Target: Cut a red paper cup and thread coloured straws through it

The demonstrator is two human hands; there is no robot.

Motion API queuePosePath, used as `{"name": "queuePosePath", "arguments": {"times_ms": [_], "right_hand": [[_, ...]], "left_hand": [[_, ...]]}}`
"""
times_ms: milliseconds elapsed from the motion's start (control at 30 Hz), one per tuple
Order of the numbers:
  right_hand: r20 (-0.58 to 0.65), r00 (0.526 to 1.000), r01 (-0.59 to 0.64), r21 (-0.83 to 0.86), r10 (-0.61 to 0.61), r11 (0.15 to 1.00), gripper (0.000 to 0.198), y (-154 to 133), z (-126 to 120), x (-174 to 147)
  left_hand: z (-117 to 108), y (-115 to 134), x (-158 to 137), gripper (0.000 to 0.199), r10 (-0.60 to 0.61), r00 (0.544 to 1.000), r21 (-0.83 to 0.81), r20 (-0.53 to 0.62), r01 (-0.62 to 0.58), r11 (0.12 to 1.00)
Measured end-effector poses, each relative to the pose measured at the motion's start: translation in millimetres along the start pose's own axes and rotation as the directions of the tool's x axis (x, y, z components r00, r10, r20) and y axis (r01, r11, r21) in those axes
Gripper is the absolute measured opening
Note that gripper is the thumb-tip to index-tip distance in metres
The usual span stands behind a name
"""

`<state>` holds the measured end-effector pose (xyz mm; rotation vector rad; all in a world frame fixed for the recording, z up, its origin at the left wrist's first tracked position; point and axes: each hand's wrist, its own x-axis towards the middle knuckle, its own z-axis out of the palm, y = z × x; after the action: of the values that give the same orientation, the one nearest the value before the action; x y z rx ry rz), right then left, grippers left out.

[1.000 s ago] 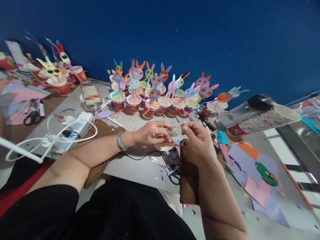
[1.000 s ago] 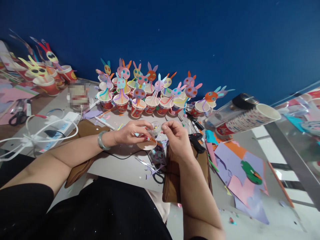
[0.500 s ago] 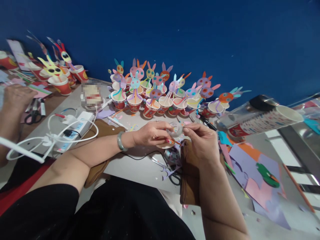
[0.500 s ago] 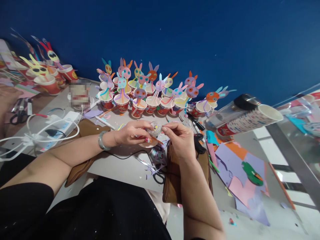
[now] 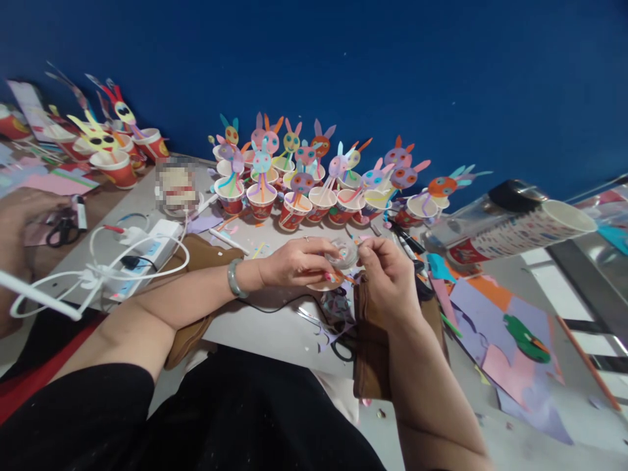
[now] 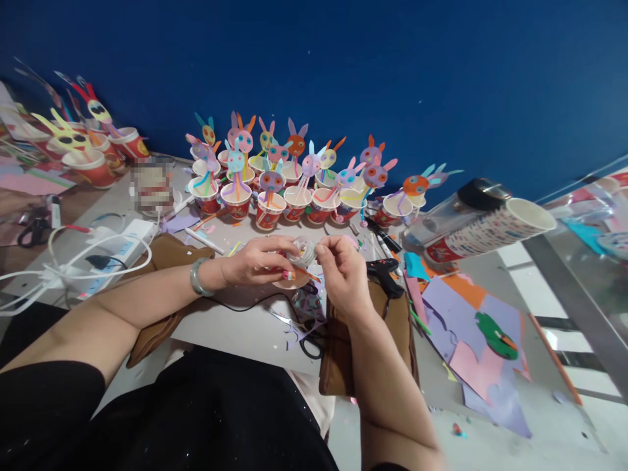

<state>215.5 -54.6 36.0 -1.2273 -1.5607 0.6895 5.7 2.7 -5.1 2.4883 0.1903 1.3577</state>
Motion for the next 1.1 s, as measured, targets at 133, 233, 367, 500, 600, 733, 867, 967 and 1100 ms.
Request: {"name": "queuePosePath", "arguments": {"times_ms": [133,233,367,500,600,733,867,967,1100], "right_hand": [[-0.060,0.989,0.120,-0.183,-0.133,0.976,0.024,2.7,1.8,-1.8],[-0.077,0.961,0.223,-0.350,-0.265,0.910,0.018,4.4,1.6,-3.3],[-0.097,0.913,0.317,-0.444,-0.397,0.838,0.016,7.3,2.4,-5.8],[-0.149,0.903,0.314,-0.413,-0.404,0.855,0.018,7.3,4.7,-5.1],[-0.145,0.903,0.340,-0.335,-0.405,0.879,0.015,6.0,5.8,-1.6],[-0.122,0.884,0.407,-0.273,-0.451,0.872,0.008,5.5,6.7,2.9],[-0.145,0.918,0.349,-0.149,-0.369,0.925,0.013,5.0,8.0,3.6],[-0.156,0.956,0.252,-0.009,-0.250,0.968,0.016,3.2,8.2,2.2],[-0.123,0.992,0.057,0.151,-0.038,0.987,0.030,2.2,7.0,1.1]], "left_hand": [[-0.3,2.1,2.0,0.010,-0.051,0.999,-0.037,-0.007,0.051,0.998],[0.3,2.8,3.2,0.012,-0.129,0.992,-0.085,-0.001,0.129,0.988],[0.1,5.0,6.4,0.010,-0.160,0.986,-0.132,-0.043,0.154,0.979],[-0.5,7.0,9.3,0.008,-0.107,0.990,-0.133,-0.095,0.094,0.987],[-0.2,6.6,9.1,0.008,-0.079,0.990,-0.108,-0.120,0.066,0.992],[0.2,4.7,6.6,0.009,-0.082,0.991,-0.083,-0.105,0.073,0.994],[-0.5,2.6,3.4,0.011,-0.111,0.992,-0.070,-0.061,0.107,0.992],[-0.9,0.9,1.8,0.011,-0.115,0.992,-0.068,-0.047,0.112,0.991],[-1.8,0.6,2.0,0.010,-0.076,0.996,-0.048,-0.053,0.073,0.996]]}}
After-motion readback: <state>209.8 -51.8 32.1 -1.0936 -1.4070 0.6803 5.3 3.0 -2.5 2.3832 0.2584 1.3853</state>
